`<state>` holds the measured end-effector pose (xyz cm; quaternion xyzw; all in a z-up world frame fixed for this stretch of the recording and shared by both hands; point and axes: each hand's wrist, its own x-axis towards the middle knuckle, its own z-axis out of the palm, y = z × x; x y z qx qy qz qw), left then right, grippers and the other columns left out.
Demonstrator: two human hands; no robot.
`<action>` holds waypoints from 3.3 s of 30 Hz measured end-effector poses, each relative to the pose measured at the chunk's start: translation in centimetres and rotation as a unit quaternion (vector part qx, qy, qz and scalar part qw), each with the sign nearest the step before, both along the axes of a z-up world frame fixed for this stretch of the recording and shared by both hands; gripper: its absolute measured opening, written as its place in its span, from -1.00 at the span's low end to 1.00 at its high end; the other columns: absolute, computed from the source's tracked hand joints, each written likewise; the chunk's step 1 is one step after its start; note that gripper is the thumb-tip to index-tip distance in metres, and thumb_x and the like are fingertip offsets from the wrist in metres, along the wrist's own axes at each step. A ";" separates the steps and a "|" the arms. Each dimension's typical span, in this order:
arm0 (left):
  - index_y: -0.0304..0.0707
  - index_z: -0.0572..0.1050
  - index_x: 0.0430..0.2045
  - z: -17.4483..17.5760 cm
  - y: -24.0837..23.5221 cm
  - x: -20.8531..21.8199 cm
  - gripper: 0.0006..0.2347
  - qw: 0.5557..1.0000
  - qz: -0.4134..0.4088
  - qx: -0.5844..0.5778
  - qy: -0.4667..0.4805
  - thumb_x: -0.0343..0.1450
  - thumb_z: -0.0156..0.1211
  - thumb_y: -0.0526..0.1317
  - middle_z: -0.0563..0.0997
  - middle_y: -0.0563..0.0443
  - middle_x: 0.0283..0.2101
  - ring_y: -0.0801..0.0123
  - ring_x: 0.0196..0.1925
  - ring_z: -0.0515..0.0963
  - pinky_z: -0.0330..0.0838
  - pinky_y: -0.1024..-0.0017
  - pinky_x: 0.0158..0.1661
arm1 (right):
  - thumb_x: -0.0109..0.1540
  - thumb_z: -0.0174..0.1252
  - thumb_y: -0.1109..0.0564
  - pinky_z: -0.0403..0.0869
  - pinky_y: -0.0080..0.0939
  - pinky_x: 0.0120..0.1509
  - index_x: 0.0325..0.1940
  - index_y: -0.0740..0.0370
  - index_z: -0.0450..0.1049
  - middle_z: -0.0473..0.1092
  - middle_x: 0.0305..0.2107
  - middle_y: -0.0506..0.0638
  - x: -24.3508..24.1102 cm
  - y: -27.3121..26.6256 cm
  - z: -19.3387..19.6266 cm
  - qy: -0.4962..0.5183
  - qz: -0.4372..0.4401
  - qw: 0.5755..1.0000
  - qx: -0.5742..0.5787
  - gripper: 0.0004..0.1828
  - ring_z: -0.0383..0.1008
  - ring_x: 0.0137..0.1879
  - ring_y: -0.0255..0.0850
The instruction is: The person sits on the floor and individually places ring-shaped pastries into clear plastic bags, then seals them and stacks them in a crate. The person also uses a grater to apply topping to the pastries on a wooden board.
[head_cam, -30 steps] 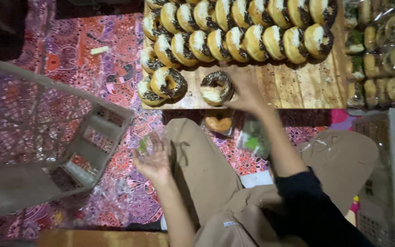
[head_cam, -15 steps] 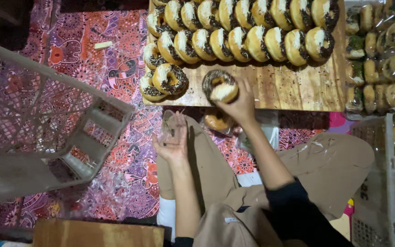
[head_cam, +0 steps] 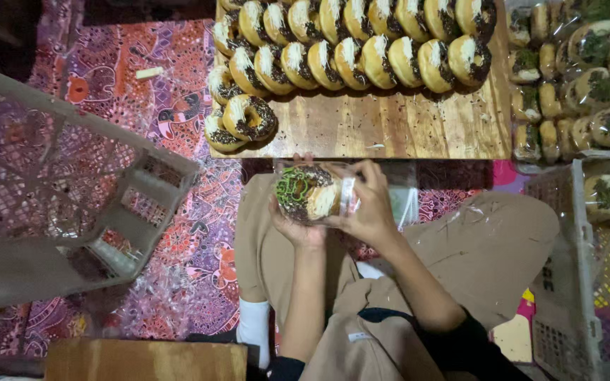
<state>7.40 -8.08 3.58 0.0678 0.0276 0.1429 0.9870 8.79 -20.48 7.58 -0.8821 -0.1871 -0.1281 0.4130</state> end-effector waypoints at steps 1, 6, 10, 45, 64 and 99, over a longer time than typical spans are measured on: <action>-0.07 0.14 0.46 0.5 -0.2 0.1 -0.32 1.000 -0.011 -0.012 -0.019 0.41 0.21 0.04 0.32 -0.26 0.38 -0.10 0.49 0.24 0.14 -0.06 0.46 | -0.26 0.59 -0.31 0.34 0.09 0.22 0.17 0.13 0.53 0.30 -0.16 0.08 0.0 0.0 0.4 -0.020 -0.021 0.999 0.023 0.00 0.31 0.09 -0.01; -0.34 0.17 0.45 1.1 -1.8 -0.7 -0.24 0.994 -0.070 -0.045 -0.076 0.32 0.32 -0.06 0.38 -0.30 0.28 -0.12 0.44 0.31 0.10 -0.01 0.50 | -0.17 0.54 -0.06 0.38 0.07 0.17 0.17 0.21 0.55 0.31 -0.13 0.17 -0.2 -2.5 2.7 -0.001 0.068 0.998 0.009 -0.16 0.32 0.08 0.04; -0.26 0.16 0.40 0.1 -1.9 -1.1 -0.25 0.995 -0.081 -0.018 -0.047 0.27 0.32 -0.11 0.34 -0.28 0.33 -0.11 0.45 0.29 0.10 -0.01 0.45 | 0.31 0.21 0.23 0.46 -0.10 0.35 0.18 0.22 0.58 0.49 0.04 0.11 -1.1 -4.7 5.4 0.135 0.131 0.962 0.198 -0.67 0.50 0.23 -0.07; -0.39 0.57 -0.33 15.2 3.8 -7.8 -0.81 0.522 0.183 0.823 -0.126 0.23 0.37 -0.45 0.64 -0.09 -0.21 0.05 0.00 0.67 0.61 0.19 -0.01 | 0.28 0.26 0.10 0.37 0.00 0.28 -0.15 0.21 0.57 0.43 -0.04 0.13 -3.0 -12.1 7.0 -0.065 -0.085 0.994 0.003 -0.85 0.41 0.17 0.03; -0.31 0.49 -0.34 13.1 5.1 -9.3 -0.96 0.685 0.145 0.714 -0.009 0.42 0.17 -0.41 0.51 -0.12 -0.10 0.15 0.00 0.73 0.63 0.20 -0.06 | 0.16 0.31 0.11 0.39 -0.02 0.19 0.19 0.10 0.33 0.39 0.06 0.03 -1.5 -11.9 3.3 0.082 -0.003 0.969 -0.232 -0.47 0.43 0.14 -0.12; -0.62 0.29 -0.10 -12.5 6.2 6.7 -0.50 0.684 0.028 0.694 0.223 0.22 0.45 -0.30 0.42 -0.02 -0.09 0.43 -0.36 0.66 0.58 0.46 -0.52 | 0.14 0.54 0.04 0.25 -0.29 -0.26 -0.45 0.31 0.30 0.26 -0.47 -0.07 3.8 3.2 -26.4 0.241 -0.292 0.867 0.324 -0.50 0.21 -0.31 -0.32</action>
